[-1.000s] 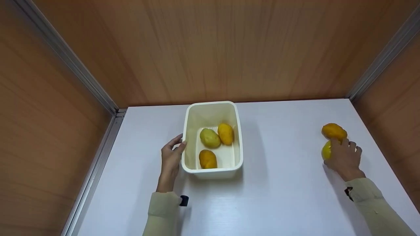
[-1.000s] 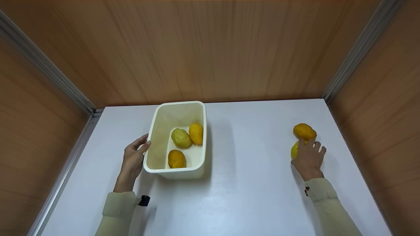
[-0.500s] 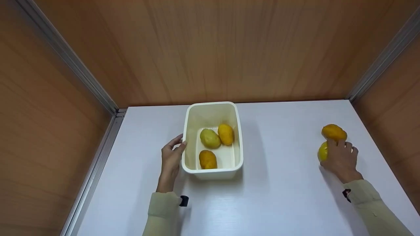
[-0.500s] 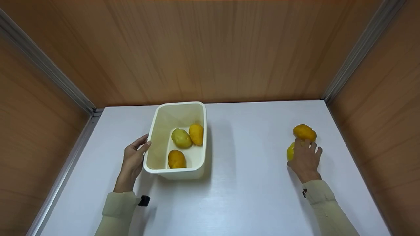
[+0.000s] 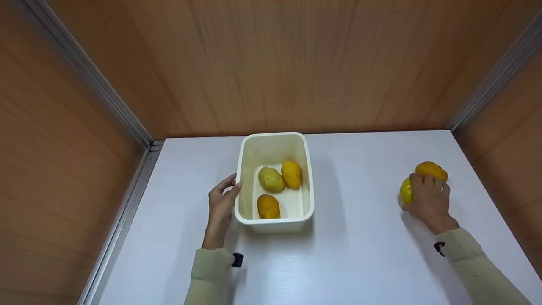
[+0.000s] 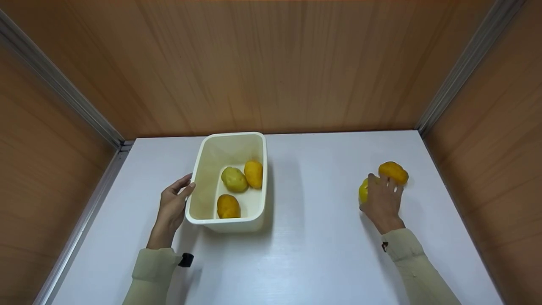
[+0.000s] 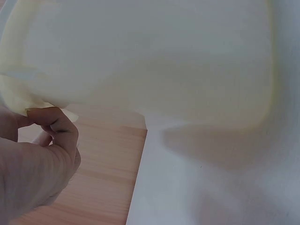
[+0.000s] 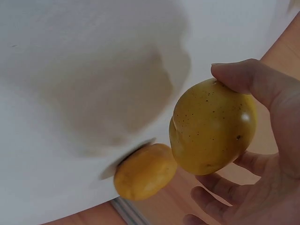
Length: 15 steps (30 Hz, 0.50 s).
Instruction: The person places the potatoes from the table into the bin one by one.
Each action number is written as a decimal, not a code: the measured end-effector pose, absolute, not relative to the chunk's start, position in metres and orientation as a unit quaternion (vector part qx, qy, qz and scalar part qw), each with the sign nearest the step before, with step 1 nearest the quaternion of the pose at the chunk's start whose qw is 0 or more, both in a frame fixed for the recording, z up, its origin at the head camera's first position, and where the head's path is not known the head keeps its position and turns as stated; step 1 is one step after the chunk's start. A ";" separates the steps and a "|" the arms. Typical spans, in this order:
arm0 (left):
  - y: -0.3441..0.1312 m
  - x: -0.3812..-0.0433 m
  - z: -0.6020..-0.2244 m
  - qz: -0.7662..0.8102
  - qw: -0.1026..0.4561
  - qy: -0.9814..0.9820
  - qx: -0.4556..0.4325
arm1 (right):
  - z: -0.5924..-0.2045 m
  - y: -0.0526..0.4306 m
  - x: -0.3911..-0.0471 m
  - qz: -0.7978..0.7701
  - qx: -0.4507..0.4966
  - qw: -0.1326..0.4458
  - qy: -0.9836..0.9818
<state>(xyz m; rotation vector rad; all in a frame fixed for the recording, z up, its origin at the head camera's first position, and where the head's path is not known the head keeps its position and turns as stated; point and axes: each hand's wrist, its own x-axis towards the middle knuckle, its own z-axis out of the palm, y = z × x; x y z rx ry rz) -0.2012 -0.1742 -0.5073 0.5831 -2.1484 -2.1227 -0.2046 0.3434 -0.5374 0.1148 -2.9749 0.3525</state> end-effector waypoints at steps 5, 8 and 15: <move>-0.174 -0.201 -0.507 -0.694 0.033 -0.694 0.188 | -0.531 0.331 -0.211 0.111 0.062 0.094 -0.988; -0.174 -0.201 -0.508 -0.699 0.035 -0.690 0.182 | -0.527 0.322 -0.216 0.106 0.075 0.102 -0.986; -0.174 -0.201 -0.508 -0.706 0.035 -0.685 0.176 | -0.513 0.300 -0.227 0.092 0.085 0.098 -0.987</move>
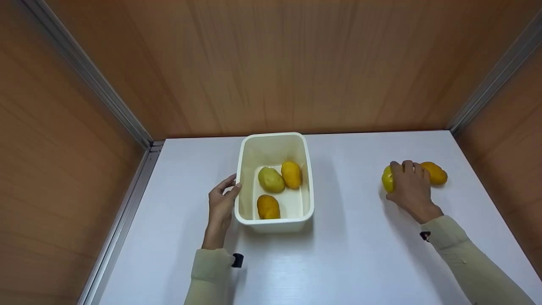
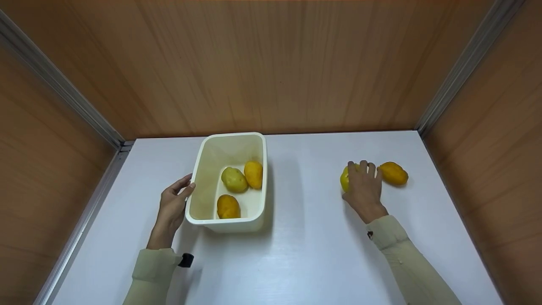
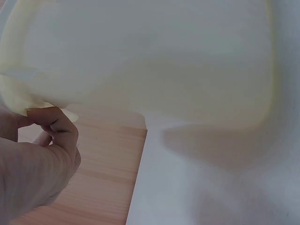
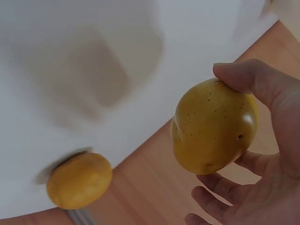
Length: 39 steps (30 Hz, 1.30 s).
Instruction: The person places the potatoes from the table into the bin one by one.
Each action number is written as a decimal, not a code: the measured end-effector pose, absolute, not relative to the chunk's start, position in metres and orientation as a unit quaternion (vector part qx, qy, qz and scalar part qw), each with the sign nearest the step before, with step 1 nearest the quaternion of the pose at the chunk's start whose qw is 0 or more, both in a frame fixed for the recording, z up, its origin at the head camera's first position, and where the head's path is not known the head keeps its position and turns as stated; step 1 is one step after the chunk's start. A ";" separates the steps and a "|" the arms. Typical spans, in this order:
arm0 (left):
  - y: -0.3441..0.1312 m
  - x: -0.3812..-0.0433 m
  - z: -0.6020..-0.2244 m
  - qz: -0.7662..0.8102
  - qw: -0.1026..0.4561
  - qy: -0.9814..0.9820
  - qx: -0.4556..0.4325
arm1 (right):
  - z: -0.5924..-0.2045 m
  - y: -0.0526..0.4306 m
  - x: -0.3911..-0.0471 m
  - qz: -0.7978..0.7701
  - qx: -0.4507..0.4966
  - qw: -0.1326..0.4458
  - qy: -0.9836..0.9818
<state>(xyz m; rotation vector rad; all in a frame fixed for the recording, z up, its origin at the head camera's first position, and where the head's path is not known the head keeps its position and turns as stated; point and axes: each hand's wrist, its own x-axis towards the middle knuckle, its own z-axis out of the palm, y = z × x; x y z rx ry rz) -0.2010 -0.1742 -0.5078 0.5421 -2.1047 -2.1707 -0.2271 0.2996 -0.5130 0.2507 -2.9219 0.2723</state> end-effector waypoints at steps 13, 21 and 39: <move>-0.175 -0.201 -0.506 -0.700 0.027 -0.687 0.192 | -0.493 0.261 -0.243 0.078 0.119 0.121 -0.982; -0.175 -0.201 -0.506 -0.701 0.029 -0.687 0.189 | -0.478 0.237 -0.250 0.066 0.147 0.135 -0.978; -0.175 -0.201 -0.508 -0.699 0.037 -0.689 0.188 | -0.458 0.186 -0.260 0.066 0.197 0.164 -0.964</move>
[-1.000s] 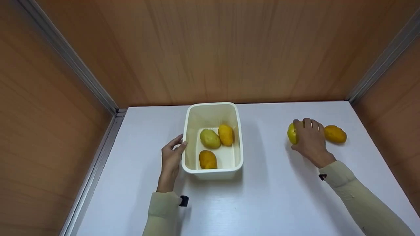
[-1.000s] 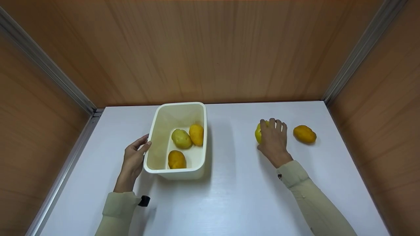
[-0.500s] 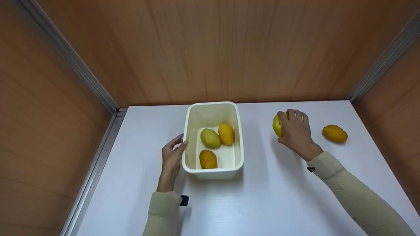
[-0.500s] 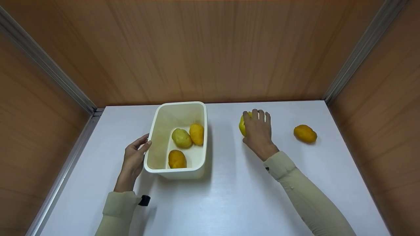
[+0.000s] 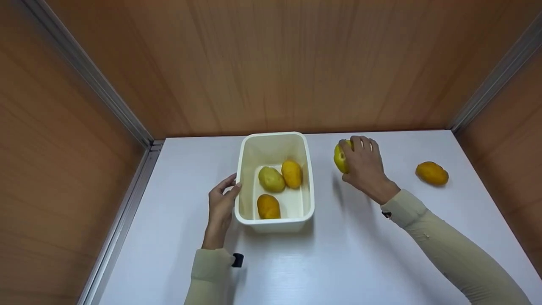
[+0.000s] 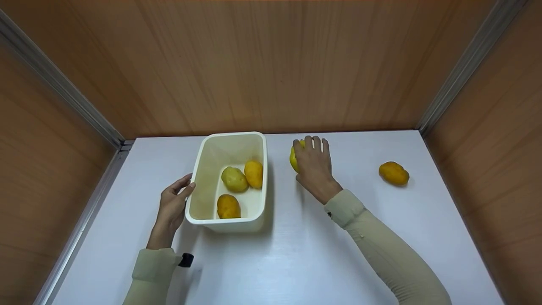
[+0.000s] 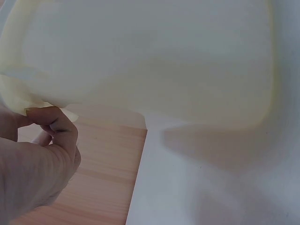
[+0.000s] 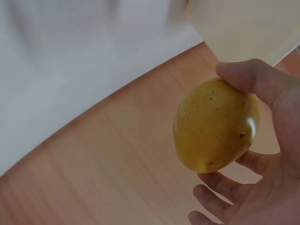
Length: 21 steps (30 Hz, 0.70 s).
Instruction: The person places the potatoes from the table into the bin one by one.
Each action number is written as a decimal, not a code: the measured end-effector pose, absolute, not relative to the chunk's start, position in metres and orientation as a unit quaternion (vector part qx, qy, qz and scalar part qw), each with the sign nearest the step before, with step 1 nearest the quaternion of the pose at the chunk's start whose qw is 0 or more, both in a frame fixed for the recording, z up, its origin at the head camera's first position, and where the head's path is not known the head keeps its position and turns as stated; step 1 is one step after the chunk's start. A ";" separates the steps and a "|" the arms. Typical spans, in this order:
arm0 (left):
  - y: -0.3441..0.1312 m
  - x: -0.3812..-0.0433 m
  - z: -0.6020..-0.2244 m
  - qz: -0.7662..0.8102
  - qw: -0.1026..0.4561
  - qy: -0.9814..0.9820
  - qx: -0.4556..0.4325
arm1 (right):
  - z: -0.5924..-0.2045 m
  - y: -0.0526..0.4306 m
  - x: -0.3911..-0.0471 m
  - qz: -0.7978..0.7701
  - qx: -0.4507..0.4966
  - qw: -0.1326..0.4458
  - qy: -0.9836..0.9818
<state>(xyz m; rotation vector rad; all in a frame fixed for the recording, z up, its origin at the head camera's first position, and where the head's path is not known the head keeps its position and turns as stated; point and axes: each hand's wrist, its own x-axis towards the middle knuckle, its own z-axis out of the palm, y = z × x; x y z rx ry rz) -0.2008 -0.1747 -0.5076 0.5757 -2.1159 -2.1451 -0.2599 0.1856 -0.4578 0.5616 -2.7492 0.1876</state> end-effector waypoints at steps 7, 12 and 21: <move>-0.174 -0.201 -0.506 -0.686 0.034 -0.700 0.194 | -0.450 0.166 -0.258 0.061 0.197 0.155 -0.966; -0.175 -0.201 -0.507 -0.690 0.031 -0.697 0.192 | -0.445 0.152 -0.257 0.052 0.201 0.150 -0.967; -0.174 -0.201 -0.508 -0.696 0.036 -0.692 0.186 | -0.437 0.125 -0.255 0.042 0.224 0.164 -0.960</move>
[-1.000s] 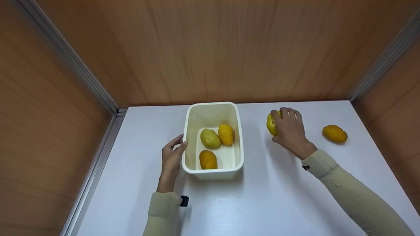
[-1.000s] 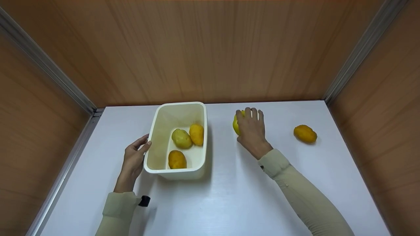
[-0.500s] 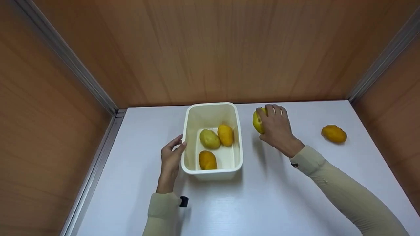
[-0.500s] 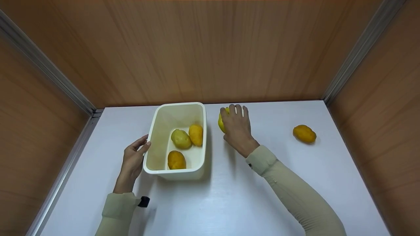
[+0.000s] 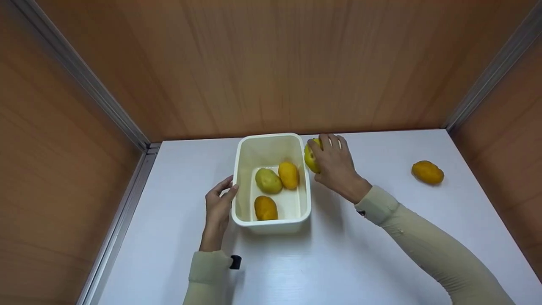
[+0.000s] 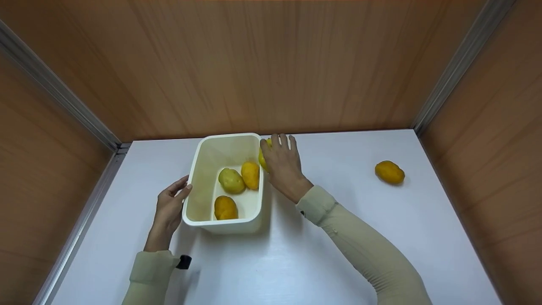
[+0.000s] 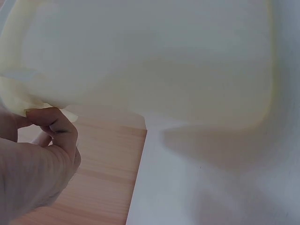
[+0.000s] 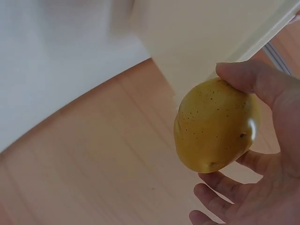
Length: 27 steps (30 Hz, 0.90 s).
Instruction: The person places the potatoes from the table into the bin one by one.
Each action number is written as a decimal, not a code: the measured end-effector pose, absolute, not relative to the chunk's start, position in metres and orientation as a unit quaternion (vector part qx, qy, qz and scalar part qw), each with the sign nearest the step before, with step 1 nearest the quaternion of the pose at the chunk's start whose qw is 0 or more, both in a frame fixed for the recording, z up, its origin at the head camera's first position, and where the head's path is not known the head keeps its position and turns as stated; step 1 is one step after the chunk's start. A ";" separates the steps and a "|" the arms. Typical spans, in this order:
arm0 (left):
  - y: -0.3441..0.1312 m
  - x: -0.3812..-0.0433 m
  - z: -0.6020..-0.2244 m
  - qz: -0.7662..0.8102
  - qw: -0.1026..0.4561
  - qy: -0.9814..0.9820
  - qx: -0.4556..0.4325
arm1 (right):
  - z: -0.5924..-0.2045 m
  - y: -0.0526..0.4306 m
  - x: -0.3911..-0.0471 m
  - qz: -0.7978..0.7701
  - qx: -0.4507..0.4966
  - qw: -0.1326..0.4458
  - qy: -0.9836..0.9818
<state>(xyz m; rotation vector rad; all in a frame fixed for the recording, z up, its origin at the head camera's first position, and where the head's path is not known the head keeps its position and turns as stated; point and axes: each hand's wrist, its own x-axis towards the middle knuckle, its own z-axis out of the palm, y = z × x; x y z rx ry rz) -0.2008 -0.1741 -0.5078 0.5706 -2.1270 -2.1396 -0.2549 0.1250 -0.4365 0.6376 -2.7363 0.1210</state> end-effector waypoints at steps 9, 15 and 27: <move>-0.174 -0.200 -0.507 -0.694 0.028 -0.693 0.191 | -0.431 0.097 -0.251 0.036 0.254 0.163 -0.953; -0.174 -0.202 -0.506 -0.695 0.027 -0.693 0.190 | -0.430 0.080 -0.247 0.043 0.268 0.131 -0.953; -0.173 -0.200 -0.506 -0.685 0.042 -0.703 0.185 | -0.428 0.046 -0.248 0.025 0.295 0.087 -0.951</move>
